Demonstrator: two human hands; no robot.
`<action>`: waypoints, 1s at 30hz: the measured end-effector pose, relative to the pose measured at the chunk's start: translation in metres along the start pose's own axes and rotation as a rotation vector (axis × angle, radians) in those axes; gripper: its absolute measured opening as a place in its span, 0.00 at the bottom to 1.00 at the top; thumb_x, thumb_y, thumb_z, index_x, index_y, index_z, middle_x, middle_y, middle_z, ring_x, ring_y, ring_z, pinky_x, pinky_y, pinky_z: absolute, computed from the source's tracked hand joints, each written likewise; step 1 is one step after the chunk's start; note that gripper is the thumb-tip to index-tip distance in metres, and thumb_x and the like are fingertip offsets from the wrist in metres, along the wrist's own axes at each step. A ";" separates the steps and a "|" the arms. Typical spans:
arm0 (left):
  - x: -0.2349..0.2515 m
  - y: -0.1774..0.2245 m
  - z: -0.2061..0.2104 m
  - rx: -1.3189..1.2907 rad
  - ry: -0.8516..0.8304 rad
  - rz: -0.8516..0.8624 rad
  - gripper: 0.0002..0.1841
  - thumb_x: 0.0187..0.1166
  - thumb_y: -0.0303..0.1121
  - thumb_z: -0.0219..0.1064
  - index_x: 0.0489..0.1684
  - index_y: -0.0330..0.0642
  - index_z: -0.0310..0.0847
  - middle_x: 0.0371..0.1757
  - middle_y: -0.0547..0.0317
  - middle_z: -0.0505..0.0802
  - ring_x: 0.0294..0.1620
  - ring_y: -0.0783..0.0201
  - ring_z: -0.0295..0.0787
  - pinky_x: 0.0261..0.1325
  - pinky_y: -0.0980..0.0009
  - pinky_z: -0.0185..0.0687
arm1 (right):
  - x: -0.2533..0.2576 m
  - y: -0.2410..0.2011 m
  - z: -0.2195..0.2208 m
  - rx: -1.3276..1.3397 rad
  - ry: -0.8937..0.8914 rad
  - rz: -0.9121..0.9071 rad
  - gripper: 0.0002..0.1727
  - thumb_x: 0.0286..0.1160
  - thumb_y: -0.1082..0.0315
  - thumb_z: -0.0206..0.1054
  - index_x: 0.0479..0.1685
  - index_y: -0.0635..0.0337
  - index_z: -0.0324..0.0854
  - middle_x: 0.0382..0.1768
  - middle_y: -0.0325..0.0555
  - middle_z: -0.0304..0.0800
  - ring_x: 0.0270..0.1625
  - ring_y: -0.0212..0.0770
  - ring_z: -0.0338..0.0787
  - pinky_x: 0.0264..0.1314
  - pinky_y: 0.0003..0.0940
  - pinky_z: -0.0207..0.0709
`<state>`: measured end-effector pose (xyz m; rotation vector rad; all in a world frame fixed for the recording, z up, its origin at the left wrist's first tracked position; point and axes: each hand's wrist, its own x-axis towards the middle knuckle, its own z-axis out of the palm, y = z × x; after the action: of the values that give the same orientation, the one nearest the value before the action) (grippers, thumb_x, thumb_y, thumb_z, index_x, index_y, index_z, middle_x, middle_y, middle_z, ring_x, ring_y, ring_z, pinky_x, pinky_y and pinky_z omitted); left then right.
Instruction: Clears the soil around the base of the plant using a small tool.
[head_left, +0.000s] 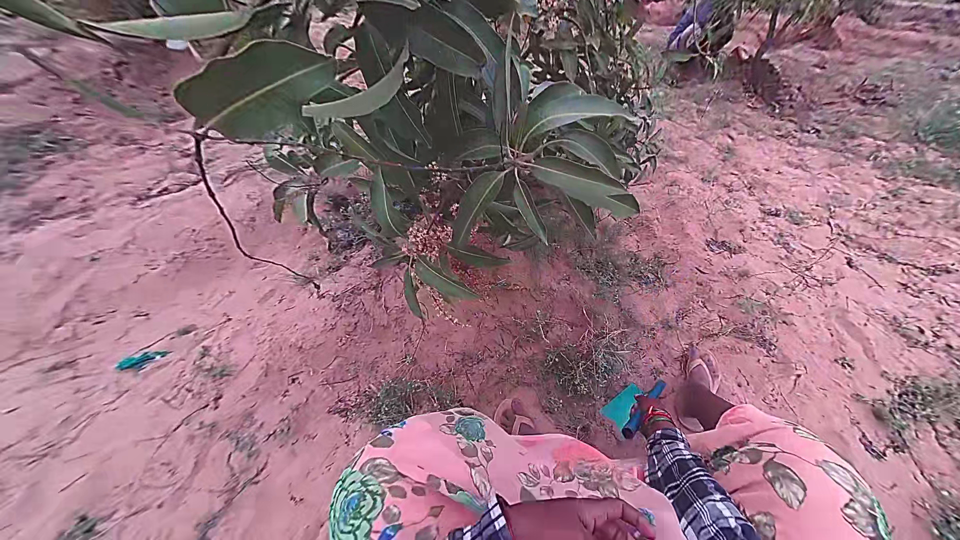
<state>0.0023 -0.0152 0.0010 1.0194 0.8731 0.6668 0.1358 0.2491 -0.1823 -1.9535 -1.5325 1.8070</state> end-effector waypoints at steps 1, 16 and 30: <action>0.002 -0.009 0.003 0.196 0.060 -0.157 0.26 0.88 0.25 0.58 0.86 0.32 0.62 0.63 0.37 0.87 0.60 0.51 0.87 0.67 0.53 0.80 | 0.004 -0.004 0.019 0.127 0.223 0.068 0.20 0.91 0.66 0.59 0.73 0.70 0.72 0.51 0.56 0.84 0.45 0.43 0.84 0.53 0.39 0.78; 0.018 0.030 0.006 0.813 -0.047 -0.658 0.21 0.94 0.36 0.52 0.74 0.31 0.77 0.66 0.27 0.87 0.70 0.28 0.83 0.68 0.29 0.73 | -0.039 -0.159 0.077 0.232 0.087 -0.803 0.44 0.80 0.66 0.71 0.94 0.60 0.49 0.44 0.55 0.88 0.24 0.34 0.81 0.28 0.32 0.79; -0.064 0.049 -0.110 0.651 0.366 -0.489 0.34 0.89 0.50 0.60 0.94 0.51 0.57 0.79 0.47 0.83 0.76 0.48 0.83 0.80 0.45 0.74 | 0.029 -0.005 0.147 -0.844 -0.219 -0.268 0.33 0.90 0.45 0.57 0.81 0.62 0.70 0.63 0.66 0.89 0.67 0.64 0.89 0.72 0.63 0.77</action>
<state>-0.1281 0.0004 0.0368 1.2028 1.6630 0.1380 0.0123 0.1916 -0.2445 -1.6635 -2.8066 1.4057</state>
